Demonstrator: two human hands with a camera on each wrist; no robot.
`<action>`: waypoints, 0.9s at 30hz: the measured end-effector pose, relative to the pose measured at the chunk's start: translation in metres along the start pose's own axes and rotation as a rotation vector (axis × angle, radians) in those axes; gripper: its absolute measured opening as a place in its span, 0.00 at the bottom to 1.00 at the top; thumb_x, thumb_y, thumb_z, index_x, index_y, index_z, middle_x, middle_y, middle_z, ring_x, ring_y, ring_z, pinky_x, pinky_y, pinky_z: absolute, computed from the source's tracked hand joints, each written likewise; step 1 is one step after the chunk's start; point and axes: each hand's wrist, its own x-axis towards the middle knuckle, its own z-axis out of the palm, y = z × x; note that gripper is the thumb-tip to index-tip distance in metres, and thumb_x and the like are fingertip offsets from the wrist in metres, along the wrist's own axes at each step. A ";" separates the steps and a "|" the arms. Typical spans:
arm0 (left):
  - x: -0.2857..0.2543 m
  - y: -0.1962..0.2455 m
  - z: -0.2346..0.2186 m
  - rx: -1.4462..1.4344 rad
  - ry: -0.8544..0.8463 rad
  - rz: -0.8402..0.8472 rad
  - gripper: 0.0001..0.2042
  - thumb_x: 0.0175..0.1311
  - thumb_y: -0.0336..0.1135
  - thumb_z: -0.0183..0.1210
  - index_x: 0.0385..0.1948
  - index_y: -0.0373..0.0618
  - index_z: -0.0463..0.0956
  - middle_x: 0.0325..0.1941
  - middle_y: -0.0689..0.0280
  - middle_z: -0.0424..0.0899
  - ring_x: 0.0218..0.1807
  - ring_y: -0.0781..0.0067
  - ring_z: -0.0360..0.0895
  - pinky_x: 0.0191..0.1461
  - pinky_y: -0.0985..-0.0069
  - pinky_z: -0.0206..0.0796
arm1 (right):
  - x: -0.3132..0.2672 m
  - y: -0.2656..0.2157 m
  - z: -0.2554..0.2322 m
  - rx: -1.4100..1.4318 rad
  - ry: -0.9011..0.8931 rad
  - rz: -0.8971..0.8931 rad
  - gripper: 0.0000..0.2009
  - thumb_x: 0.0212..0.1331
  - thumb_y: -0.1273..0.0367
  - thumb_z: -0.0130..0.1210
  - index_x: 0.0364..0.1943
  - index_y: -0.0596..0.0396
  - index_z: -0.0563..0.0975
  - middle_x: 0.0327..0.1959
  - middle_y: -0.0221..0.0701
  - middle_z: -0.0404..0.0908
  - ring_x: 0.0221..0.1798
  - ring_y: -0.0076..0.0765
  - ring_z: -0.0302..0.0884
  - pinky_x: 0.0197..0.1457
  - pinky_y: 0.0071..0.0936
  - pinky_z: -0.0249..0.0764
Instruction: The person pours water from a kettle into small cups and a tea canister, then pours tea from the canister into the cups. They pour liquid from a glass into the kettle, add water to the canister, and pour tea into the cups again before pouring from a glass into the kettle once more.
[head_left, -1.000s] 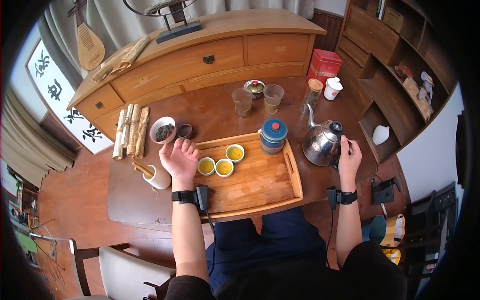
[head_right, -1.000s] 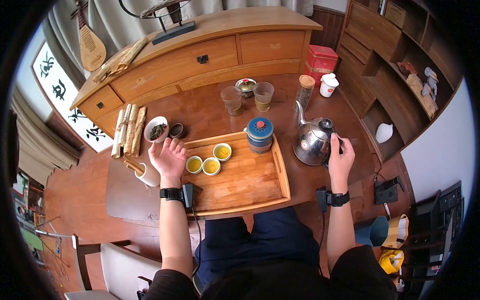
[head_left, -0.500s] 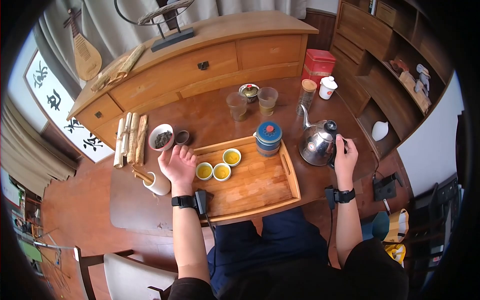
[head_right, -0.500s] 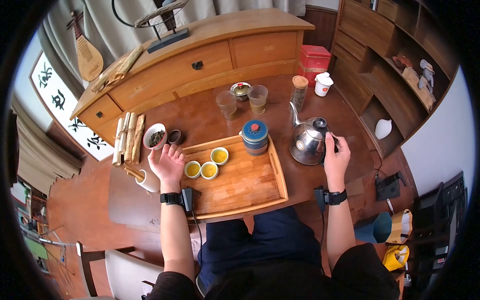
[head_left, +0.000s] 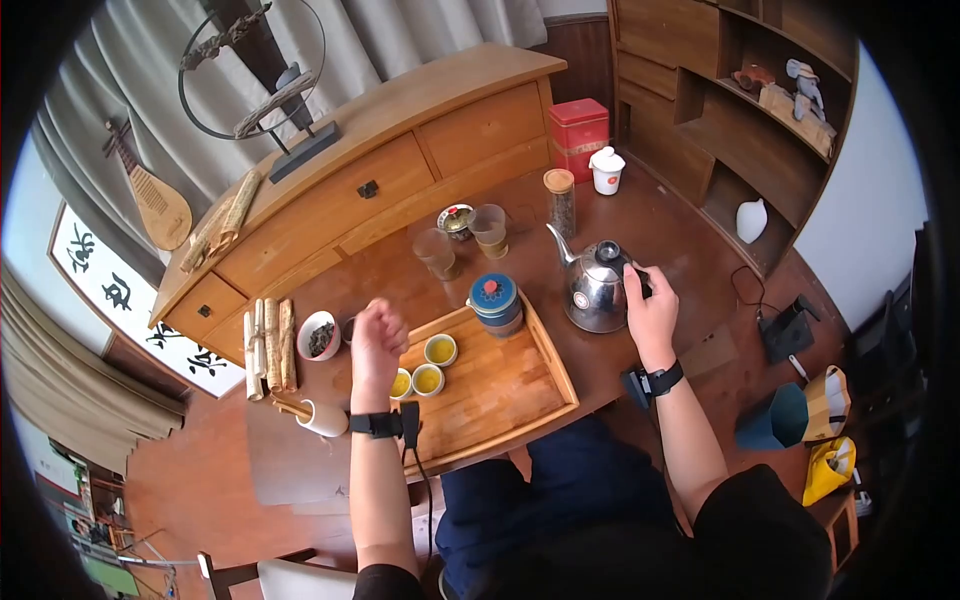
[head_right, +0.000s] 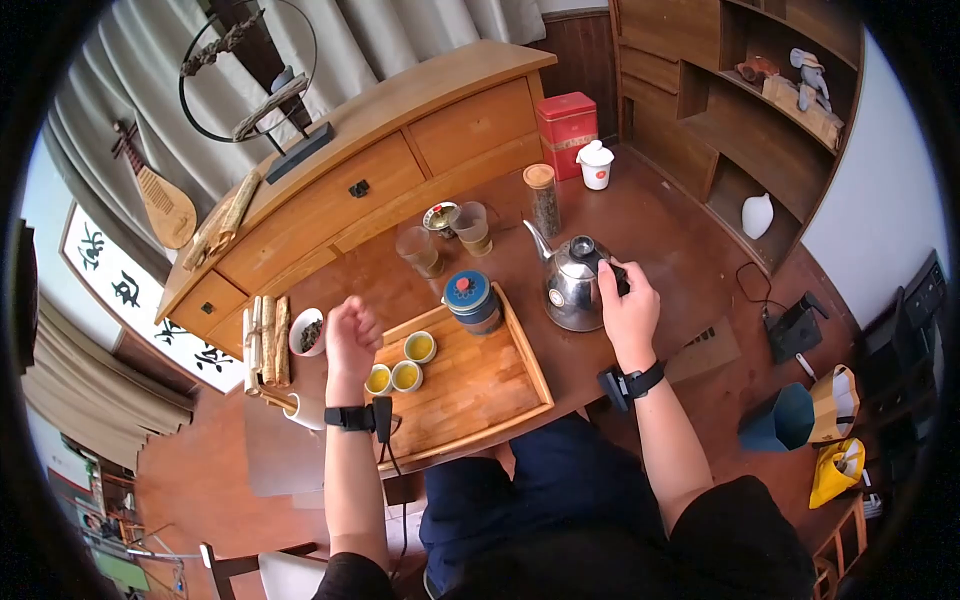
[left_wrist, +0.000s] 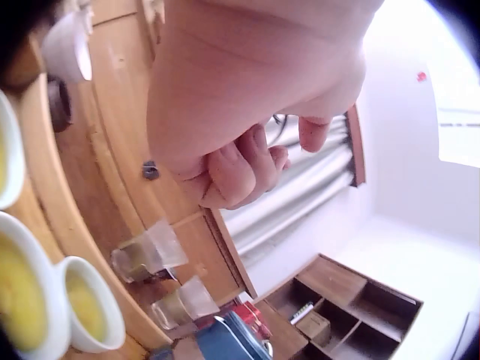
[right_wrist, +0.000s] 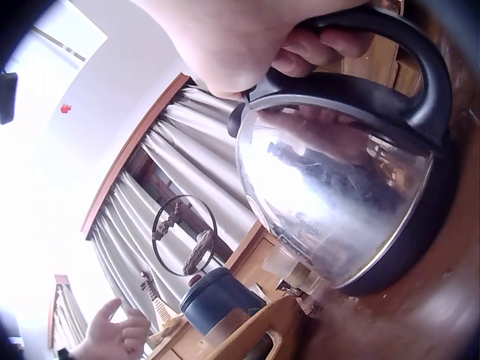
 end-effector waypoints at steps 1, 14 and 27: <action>0.006 0.001 0.017 0.103 -0.025 -0.008 0.08 0.72 0.41 0.50 0.30 0.54 0.68 0.20 0.77 0.59 0.18 0.87 0.51 0.20 0.84 0.42 | 0.000 -0.001 -0.001 0.004 -0.002 0.003 0.16 0.68 0.62 0.59 0.42 0.65 0.81 0.32 0.37 0.87 0.37 0.22 0.82 0.44 0.24 0.75; 0.052 -0.042 0.115 1.705 -0.175 0.297 0.18 0.64 0.45 0.62 0.34 0.37 0.71 0.29 0.49 0.83 0.39 0.44 0.81 0.43 0.55 0.73 | 0.002 0.006 -0.001 0.032 0.000 0.029 0.17 0.63 0.57 0.62 0.40 0.58 0.83 0.32 0.45 0.86 0.38 0.45 0.88 0.41 0.33 0.78; 0.027 -0.027 0.102 1.268 0.047 0.488 0.08 0.67 0.33 0.58 0.41 0.38 0.75 0.28 0.53 0.84 0.31 0.57 0.84 0.37 0.65 0.75 | 0.003 -0.002 -0.006 0.062 -0.044 -0.001 0.14 0.64 0.62 0.62 0.39 0.62 0.82 0.32 0.44 0.86 0.36 0.33 0.87 0.40 0.28 0.77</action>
